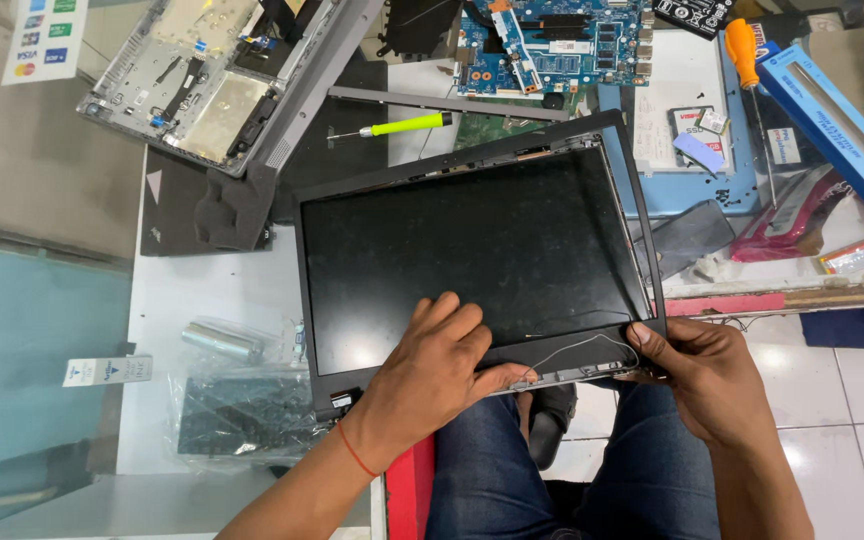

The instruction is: The person removes a motherboard from a laptop chassis and sets it aside. They then use a screwdriver to remove screws from the laptop's screen bezel, detach the bezel, and lift the screen panel out of the frame.

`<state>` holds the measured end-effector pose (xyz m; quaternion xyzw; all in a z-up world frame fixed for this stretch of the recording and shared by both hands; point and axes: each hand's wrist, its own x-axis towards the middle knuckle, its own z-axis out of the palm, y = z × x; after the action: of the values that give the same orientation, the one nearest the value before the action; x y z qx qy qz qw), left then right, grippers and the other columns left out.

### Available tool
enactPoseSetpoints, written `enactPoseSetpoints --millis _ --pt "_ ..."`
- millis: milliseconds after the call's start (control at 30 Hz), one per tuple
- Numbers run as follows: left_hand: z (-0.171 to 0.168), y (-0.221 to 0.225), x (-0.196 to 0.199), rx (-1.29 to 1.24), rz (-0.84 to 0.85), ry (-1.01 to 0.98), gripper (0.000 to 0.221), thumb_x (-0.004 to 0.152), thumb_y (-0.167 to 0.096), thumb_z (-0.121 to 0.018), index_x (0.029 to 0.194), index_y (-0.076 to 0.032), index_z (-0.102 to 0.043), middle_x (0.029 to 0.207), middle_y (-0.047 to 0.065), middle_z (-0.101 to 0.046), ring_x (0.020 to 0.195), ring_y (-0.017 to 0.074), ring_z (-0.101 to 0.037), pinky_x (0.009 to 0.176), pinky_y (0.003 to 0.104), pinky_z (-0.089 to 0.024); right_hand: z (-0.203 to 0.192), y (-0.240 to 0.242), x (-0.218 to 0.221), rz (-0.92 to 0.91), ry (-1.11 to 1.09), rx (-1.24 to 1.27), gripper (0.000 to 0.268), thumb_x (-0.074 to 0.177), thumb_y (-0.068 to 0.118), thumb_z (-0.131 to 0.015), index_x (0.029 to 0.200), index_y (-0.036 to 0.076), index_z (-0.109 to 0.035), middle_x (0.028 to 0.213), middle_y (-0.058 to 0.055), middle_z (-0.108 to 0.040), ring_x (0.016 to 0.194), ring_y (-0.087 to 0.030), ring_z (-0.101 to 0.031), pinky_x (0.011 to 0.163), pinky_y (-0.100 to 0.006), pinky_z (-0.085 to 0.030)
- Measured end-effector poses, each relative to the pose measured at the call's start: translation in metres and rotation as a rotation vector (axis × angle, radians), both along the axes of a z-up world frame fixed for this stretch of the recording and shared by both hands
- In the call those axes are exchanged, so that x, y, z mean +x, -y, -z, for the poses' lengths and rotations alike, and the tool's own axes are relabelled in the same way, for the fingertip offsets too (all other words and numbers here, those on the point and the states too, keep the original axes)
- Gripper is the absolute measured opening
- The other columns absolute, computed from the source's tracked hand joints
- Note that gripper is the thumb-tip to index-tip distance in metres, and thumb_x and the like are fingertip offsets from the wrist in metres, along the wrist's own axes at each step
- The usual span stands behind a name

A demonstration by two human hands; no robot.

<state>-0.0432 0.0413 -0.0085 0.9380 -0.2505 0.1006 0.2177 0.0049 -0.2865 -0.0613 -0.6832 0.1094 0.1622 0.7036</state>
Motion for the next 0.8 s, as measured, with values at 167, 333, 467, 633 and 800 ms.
enactPoseSetpoints --millis 167,333,467,633,800 --pt "-0.002 -0.007 -0.004 0.076 -0.107 0.109 0.072 0.099 -0.072 -0.079 0.069 -0.009 -0.060 0.080 0.002 -0.045 0.086 0.0237 -0.048 0.080 0.041 -0.044 0.001 0.008 0.001 0.012 0.004 -0.010 0.020 0.105 0.012 -0.080 0.097 -0.006 -0.084 0.083 -0.010 -0.072 0.080 -0.019 -0.070 0.070 -0.042 -0.073" --pt "-0.015 -0.012 -0.009 0.185 -0.199 -0.042 0.070 0.102 -0.076 -0.071 0.073 -0.014 -0.065 0.085 0.003 -0.062 0.088 0.0279 -0.060 0.082 0.045 -0.045 0.003 0.026 -0.003 0.053 0.003 -0.029 0.018 0.106 0.011 -0.079 0.105 -0.007 -0.084 0.093 -0.014 -0.076 0.087 -0.023 -0.073 0.071 -0.039 -0.069" --pt "-0.028 -0.033 -0.006 0.120 -0.120 -0.255 0.044 0.110 -0.056 -0.070 0.091 -0.016 -0.069 0.094 0.000 -0.066 0.095 0.0250 -0.065 0.094 0.043 -0.041 0.002 0.027 0.000 0.024 -0.022 -0.020 0.020 0.106 0.010 -0.076 0.106 -0.009 -0.083 0.092 -0.013 -0.071 0.086 -0.026 -0.073 0.075 -0.049 -0.076" --pt "-0.039 -0.063 0.003 -0.068 -0.025 -0.436 0.027 0.113 -0.033 -0.069 0.090 -0.020 -0.070 0.087 -0.009 -0.061 0.087 0.0129 -0.064 0.102 0.037 -0.034 -0.011 0.020 0.002 -0.022 0.009 -0.074 0.025 0.109 0.015 -0.075 0.109 -0.009 -0.081 0.095 -0.013 -0.071 0.087 -0.026 -0.073 0.078 -0.046 -0.073" --pt "-0.047 -0.097 0.008 -0.204 -0.202 -0.295 0.028 0.110 -0.024 -0.072 0.089 -0.006 -0.072 0.086 0.005 -0.072 0.079 0.0257 -0.069 0.078 0.043 -0.052 -0.071 -0.015 -0.004 -0.012 -0.014 -0.454 0.030 0.113 0.017 -0.071 0.136 -0.002 -0.067 0.118 -0.023 -0.076 0.076 -0.046 -0.081 0.062 -0.048 -0.062"
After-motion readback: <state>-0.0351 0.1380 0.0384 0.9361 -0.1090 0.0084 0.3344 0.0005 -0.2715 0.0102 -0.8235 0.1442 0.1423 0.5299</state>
